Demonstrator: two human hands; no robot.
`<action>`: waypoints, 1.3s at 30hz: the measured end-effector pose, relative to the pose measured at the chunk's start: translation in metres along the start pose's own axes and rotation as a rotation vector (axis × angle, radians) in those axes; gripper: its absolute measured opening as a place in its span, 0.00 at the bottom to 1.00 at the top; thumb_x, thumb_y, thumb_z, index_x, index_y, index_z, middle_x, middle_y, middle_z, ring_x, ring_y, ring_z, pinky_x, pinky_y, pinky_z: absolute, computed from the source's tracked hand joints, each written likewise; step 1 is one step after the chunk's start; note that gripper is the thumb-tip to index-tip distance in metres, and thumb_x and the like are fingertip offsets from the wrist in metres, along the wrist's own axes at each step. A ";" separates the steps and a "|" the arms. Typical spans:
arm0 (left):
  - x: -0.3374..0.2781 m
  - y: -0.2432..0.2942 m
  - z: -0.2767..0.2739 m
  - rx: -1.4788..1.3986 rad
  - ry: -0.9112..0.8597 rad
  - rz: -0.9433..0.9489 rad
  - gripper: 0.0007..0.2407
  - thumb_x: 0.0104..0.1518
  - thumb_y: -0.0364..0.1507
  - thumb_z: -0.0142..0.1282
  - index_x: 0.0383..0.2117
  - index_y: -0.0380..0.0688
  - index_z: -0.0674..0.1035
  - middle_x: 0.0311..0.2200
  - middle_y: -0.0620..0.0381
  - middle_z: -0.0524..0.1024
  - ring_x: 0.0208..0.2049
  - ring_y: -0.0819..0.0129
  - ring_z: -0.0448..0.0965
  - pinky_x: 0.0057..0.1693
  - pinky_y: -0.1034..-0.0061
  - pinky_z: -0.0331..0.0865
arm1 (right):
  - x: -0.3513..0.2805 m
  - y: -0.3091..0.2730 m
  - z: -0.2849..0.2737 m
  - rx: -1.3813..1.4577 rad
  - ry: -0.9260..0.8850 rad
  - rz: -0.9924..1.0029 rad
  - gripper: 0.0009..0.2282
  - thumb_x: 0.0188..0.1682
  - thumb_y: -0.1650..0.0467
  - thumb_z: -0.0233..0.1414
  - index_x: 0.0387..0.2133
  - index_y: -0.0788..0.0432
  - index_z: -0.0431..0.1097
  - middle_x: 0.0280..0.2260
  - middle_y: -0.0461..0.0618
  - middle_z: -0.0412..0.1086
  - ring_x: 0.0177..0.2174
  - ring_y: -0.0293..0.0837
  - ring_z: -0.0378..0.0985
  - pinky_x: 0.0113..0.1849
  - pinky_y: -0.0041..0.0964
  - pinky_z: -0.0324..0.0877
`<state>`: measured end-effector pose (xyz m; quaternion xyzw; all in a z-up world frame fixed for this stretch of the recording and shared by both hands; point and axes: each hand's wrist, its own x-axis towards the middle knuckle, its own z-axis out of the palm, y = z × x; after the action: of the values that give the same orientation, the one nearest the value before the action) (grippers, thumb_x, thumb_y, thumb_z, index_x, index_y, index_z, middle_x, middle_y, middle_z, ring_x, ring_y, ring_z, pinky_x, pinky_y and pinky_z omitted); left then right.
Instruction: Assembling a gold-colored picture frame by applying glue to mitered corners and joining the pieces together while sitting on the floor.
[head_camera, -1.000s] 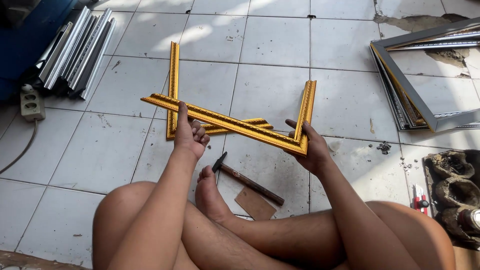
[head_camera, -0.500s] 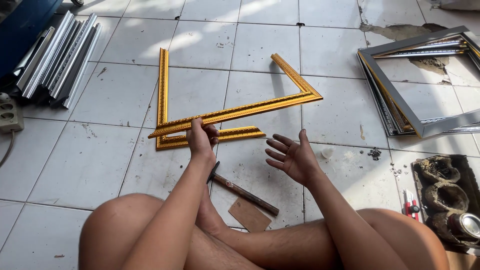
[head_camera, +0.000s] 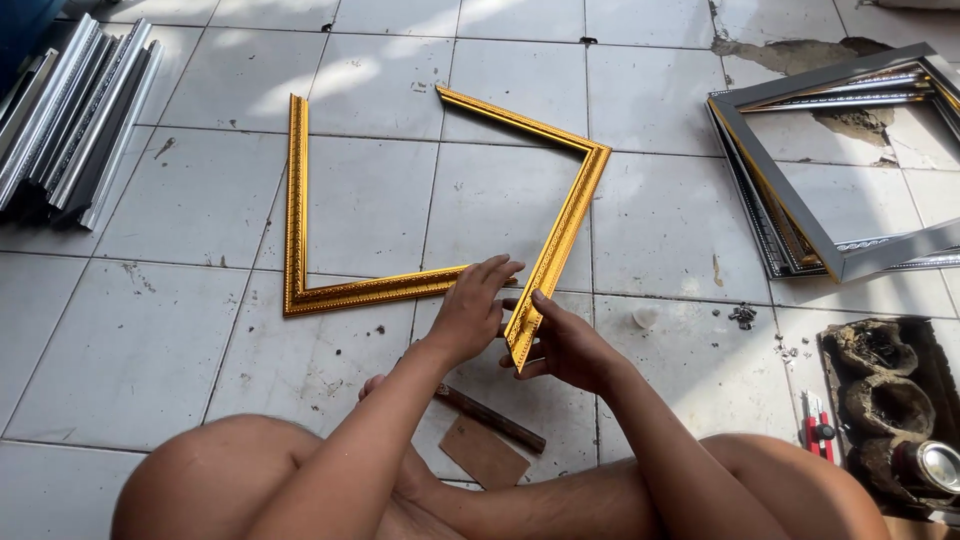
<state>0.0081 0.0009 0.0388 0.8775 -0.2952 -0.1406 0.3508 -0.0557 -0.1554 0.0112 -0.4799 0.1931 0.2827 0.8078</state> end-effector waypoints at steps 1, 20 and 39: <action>0.001 -0.004 -0.002 -0.003 -0.006 0.001 0.22 0.51 0.18 0.37 0.52 0.55 0.62 0.54 0.51 0.59 0.56 0.51 0.55 0.57 0.54 0.52 | 0.001 0.001 -0.003 0.004 0.005 0.002 0.34 0.41 0.50 0.38 0.54 0.62 0.48 0.40 0.64 0.62 0.34 0.60 0.73 0.29 0.43 0.73; -0.007 -0.037 0.028 0.140 -0.068 0.035 0.19 0.36 0.24 0.53 0.39 0.48 0.73 0.36 0.57 0.70 0.42 0.60 0.67 0.49 0.63 0.62 | 0.006 -0.001 -0.016 -0.519 0.556 -0.210 0.22 0.44 0.72 0.49 0.54 0.58 0.53 0.37 0.63 0.66 0.34 0.53 0.74 0.30 0.37 0.71; -0.002 -0.049 0.040 0.100 -0.011 -0.005 0.13 0.38 0.33 0.64 0.30 0.48 0.75 0.28 0.58 0.66 0.36 0.62 0.67 0.45 0.67 0.64 | 0.005 -0.007 -0.001 -1.350 0.528 -0.057 0.15 0.47 0.62 0.41 0.34 0.62 0.67 0.26 0.59 0.71 0.33 0.58 0.74 0.33 0.47 0.69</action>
<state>0.0089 0.0092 -0.0241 0.8940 -0.3014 -0.1312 0.3044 -0.0474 -0.1575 0.0119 -0.9310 0.1524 0.1937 0.2691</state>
